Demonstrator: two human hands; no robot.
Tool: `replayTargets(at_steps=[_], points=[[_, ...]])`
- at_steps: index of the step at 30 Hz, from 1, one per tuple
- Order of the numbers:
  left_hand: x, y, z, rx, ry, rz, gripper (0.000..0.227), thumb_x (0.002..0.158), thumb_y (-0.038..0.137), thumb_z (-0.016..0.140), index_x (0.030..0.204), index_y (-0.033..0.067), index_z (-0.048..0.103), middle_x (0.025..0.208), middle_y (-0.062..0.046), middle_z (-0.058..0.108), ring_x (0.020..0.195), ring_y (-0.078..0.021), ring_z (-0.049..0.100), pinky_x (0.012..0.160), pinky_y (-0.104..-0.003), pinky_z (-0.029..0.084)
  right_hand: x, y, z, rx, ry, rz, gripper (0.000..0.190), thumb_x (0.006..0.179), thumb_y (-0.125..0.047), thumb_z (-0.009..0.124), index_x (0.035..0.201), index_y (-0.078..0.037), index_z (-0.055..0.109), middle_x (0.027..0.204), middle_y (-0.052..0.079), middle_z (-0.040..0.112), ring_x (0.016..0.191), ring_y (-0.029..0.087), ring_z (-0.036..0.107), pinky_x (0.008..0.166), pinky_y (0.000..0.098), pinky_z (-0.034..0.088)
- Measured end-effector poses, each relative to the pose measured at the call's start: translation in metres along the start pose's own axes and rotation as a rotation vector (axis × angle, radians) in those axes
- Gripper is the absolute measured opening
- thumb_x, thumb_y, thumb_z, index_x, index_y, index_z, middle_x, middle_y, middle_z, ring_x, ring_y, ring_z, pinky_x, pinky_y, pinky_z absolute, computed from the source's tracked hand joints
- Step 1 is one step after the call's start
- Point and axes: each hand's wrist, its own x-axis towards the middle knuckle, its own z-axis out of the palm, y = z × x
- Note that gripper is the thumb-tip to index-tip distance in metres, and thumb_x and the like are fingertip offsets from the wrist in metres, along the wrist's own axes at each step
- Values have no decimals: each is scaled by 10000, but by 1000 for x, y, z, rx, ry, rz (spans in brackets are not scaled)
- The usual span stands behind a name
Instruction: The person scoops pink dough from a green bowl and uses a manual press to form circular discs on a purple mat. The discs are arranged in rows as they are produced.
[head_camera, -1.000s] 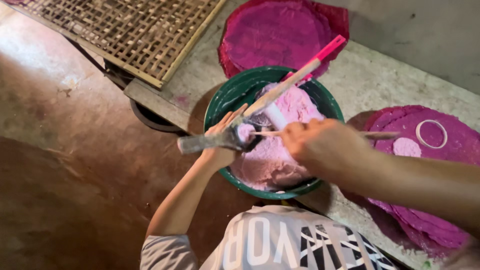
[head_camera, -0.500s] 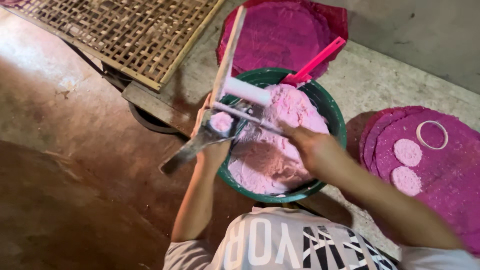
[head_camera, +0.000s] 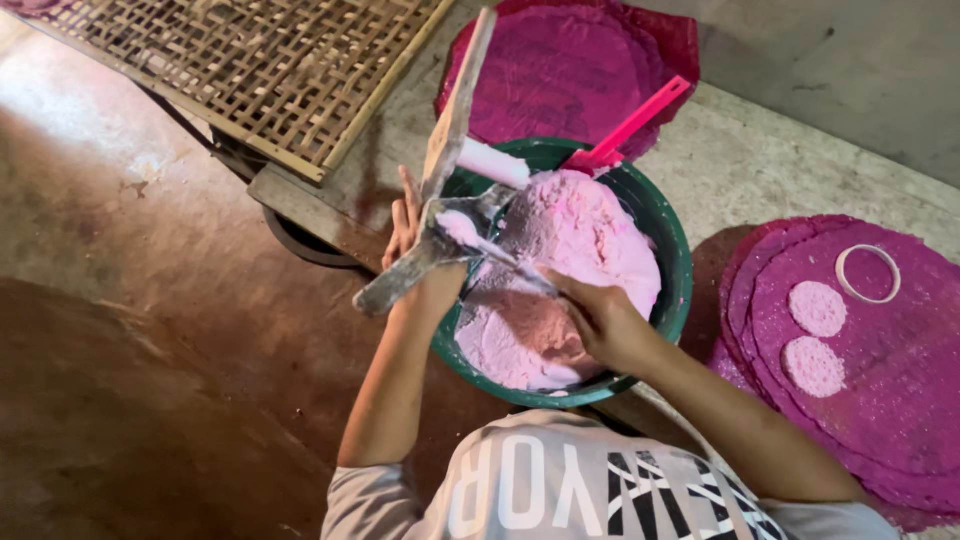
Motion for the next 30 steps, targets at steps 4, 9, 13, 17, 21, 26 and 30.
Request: replayTargets(at_steps=[4, 9, 13, 17, 21, 26, 30], points=[[6, -21, -1, 47, 68, 57, 657, 760, 299, 791, 1320, 22, 585, 1518, -242, 452, 1103, -380, 620, 830, -455, 582, -10, -19, -27, 33, -144, 61, 517, 919, -2, 588, 1415, -144, 628, 654, 132, 628, 569, 130, 555, 527, 313, 483], [-5, -19, -2, 19, -49, 145, 720, 944, 290, 706, 1551, -36, 496, 1144, -163, 623, 906, -346, 693, 710, -418, 587, 22, -58, -72, -390, -270, 65, 420, 934, -210, 648, 1353, -196, 679, 750, 149, 699, 570, 236, 638, 559, 366, 512], [-4, -13, -5, 145, 182, 444, 511, 910, 342, 670, 1351, 134, 517, 1421, -172, 601, 1097, -322, 694, 803, -368, 605, 27, -79, -45, -1057, -144, -329, 547, 880, -225, 638, 1407, -81, 606, 860, 71, 675, 590, 224, 655, 497, 381, 534], [-12, -24, -7, 206, 40, 336, 489, 912, 315, 681, 1341, 130, 535, 1380, -160, 615, 1096, -307, 690, 833, -371, 594, 0, -70, -37, -1188, -91, -455, 639, 851, -278, 647, 1439, -46, 555, 840, 53, 639, 708, 207, 642, 553, 333, 536], [-33, -31, -5, 47, -25, 184, 468, 913, 288, 691, 1330, 127, 553, 1338, -148, 628, 1096, -292, 686, 864, -373, 583, -7, -52, -49, -1054, -198, -225, 714, 851, -228, 644, 1513, -47, 444, 916, 57, 654, 792, 231, 646, 603, 356, 537], [-54, -2, 13, -308, -100, 82, 442, 915, 254, 704, 1317, 122, 575, 1286, -134, 645, 1095, -273, 680, 902, -376, 569, 12, -30, -50, -508, -213, -292, 844, 934, -329, 673, 1580, 0, 241, 1284, 191, 550, 1112, 368, 576, 956, 472, 456], [-89, 51, 43, -675, -344, 73, 422, 917, 227, 714, 1306, 119, 593, 1245, -122, 658, 1095, -258, 676, 932, -379, 557, -3, -16, -62, 591, 24, -416, 853, 1031, -535, 526, 1646, -196, 40, 1655, 177, 351, 1424, 320, 479, 1199, 464, 397]])
